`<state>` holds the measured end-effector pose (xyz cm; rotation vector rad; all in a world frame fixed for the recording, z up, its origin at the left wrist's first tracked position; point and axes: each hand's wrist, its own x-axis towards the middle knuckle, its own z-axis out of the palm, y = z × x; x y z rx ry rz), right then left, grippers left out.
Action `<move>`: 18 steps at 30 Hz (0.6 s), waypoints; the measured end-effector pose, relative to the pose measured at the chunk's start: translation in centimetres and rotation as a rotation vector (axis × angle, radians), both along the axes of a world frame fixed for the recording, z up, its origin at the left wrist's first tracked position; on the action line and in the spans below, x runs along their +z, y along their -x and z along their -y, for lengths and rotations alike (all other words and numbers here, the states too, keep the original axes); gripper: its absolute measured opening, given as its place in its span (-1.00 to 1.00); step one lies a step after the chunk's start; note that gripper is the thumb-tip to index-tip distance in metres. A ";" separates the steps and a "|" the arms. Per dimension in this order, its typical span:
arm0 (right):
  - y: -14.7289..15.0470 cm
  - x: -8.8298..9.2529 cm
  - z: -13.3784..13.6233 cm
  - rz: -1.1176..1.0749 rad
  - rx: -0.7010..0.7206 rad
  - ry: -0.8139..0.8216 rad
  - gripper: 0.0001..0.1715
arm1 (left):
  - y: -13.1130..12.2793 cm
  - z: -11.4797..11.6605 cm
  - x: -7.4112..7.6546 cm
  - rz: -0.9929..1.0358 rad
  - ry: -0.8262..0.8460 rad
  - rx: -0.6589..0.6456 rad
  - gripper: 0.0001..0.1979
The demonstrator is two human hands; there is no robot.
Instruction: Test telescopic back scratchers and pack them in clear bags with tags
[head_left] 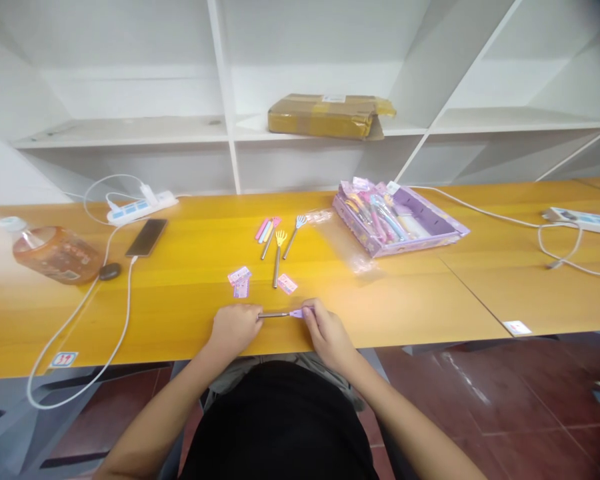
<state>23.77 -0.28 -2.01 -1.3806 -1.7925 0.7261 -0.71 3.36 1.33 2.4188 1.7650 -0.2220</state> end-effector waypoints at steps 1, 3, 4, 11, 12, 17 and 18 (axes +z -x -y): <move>0.0 0.0 0.0 -0.002 0.003 0.008 -0.65 | 0.0 0.0 0.0 -0.001 -0.001 -0.003 -0.72; 0.0 0.1 0.0 -0.004 0.008 0.022 -0.65 | 0.0 0.0 0.0 -0.001 -0.008 -0.007 -0.72; 0.0 0.1 0.0 -0.003 0.009 0.025 -0.65 | 0.1 0.0 0.0 0.001 -0.013 -0.009 -0.72; -0.3 0.5 -0.2 -0.057 0.046 0.040 -0.70 | 0.1 0.1 -0.2 0.025 -0.024 -0.011 -0.73; -0.4 0.5 -0.2 -0.073 0.060 0.049 -0.70 | 0.1 0.1 -0.2 0.028 -0.026 -0.012 -0.73; -0.6 0.6 -0.4 -0.108 0.084 0.069 -0.68 | 0.1 0.1 -0.4 0.015 -0.032 -0.006 -0.73; -0.6 0.6 -0.3 -0.108 0.083 0.066 -0.67 | 0.1 0.1 -0.4 0.010 -0.032 -0.003 -0.72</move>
